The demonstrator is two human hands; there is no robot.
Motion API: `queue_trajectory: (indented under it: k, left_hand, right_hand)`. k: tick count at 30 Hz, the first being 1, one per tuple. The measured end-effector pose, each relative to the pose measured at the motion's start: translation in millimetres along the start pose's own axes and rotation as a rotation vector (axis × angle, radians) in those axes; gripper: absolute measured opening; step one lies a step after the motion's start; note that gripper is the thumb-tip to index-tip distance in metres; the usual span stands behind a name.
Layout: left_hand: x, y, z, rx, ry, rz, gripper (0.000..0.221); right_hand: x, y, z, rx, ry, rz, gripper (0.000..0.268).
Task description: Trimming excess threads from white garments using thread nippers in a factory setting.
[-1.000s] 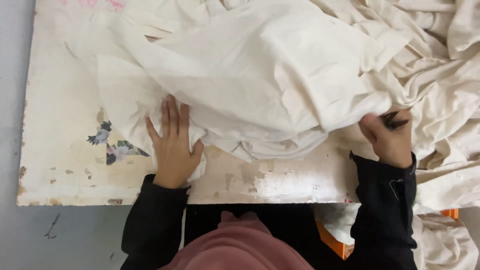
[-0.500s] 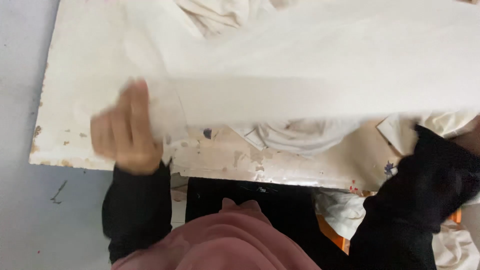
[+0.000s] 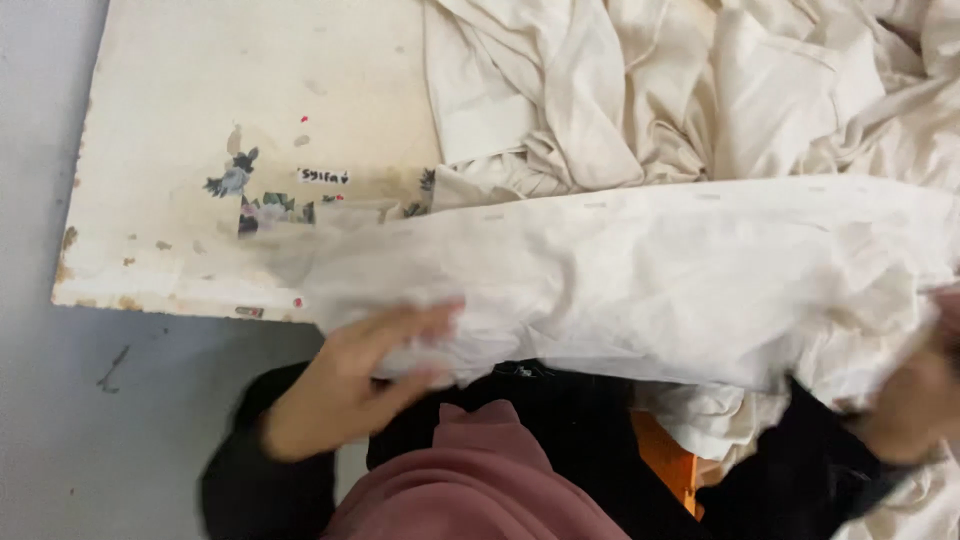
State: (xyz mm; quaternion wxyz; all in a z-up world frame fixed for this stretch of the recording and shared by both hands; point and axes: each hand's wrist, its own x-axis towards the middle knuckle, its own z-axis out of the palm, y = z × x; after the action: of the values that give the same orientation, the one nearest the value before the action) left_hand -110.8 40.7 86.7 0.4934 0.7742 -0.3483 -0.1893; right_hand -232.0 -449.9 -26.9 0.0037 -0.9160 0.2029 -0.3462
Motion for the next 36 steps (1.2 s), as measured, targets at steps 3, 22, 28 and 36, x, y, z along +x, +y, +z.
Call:
queue_trajectory:
  k: [3, 22, 28, 36]
  left_hand:
    - [40.5, -30.0, 25.1, 0.473, 0.392, 0.177, 0.035]
    - [-20.6, -50.9, -38.5, -0.027, 0.537, -0.018, 0.02]
    - [5.0, -16.4, -22.2, -0.363, 0.389, 0.163, 0.019]
    - [25.2, 0.8, -24.1, -0.554, 0.432, 0.164, 0.022]
  right_hand:
    - [31.5, -133.0, -35.5, 0.878, -0.179, -0.131, 0.034]
    - [81.2, -235.4, -23.1, 0.582, -0.528, -0.368, 0.022]
    - [94.1, -325.7, -52.8, 1.174, -0.836, -0.678, 0.049]
    - [93.1, -316.0, -34.9, 1.333, -1.206, -0.503, 0.023]
